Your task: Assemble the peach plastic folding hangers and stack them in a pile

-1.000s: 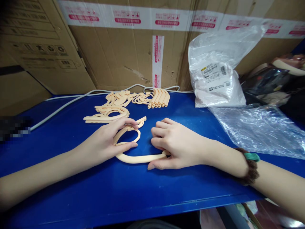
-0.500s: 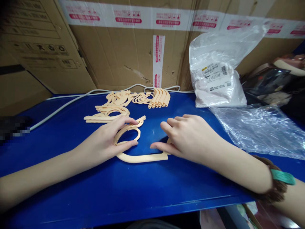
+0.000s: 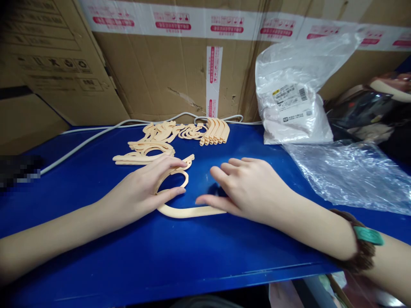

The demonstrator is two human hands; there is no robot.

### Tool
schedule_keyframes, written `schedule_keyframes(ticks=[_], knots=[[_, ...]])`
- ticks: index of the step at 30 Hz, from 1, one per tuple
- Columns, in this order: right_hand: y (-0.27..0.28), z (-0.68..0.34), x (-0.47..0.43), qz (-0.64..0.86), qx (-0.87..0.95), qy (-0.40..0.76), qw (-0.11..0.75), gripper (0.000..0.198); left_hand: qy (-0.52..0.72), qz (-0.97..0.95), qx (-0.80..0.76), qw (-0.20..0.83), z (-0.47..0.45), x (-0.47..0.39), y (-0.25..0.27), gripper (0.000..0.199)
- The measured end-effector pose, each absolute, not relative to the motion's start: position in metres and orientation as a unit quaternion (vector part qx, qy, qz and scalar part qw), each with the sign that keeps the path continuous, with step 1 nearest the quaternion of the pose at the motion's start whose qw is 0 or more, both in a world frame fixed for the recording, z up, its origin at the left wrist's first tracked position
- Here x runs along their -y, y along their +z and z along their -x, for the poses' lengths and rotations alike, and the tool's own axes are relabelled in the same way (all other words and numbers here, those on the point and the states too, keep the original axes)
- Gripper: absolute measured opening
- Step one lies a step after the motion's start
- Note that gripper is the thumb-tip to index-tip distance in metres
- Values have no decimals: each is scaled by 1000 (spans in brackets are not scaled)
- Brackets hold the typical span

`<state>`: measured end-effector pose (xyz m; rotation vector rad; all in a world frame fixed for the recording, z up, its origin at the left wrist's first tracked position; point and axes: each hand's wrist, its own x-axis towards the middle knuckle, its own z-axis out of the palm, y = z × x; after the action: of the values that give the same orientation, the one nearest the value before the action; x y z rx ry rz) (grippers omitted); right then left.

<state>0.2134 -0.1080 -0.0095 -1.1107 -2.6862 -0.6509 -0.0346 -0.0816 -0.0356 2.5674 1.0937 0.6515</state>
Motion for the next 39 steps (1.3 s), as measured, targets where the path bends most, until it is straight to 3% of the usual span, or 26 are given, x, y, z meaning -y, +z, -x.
schedule_keyframes(ticks=[4, 10, 15, 39], knots=[[-11, -218, 104, 445, 863, -236, 39, 61, 219, -890, -376, 138, 35, 83, -35, 34], [-8, -216, 102, 308, 941, -125, 60, 48, 217, -890, -377, 139, 35, 82, -34, 34], [-9, -211, 104, 227, 968, -57, 95, 49, 211, -896, -371, 122, 34, 82, -35, 33], [-4, -203, 119, 193, 975, 62, 89, 26, 202, -899, -376, 97, 35, 81, -33, 28]])
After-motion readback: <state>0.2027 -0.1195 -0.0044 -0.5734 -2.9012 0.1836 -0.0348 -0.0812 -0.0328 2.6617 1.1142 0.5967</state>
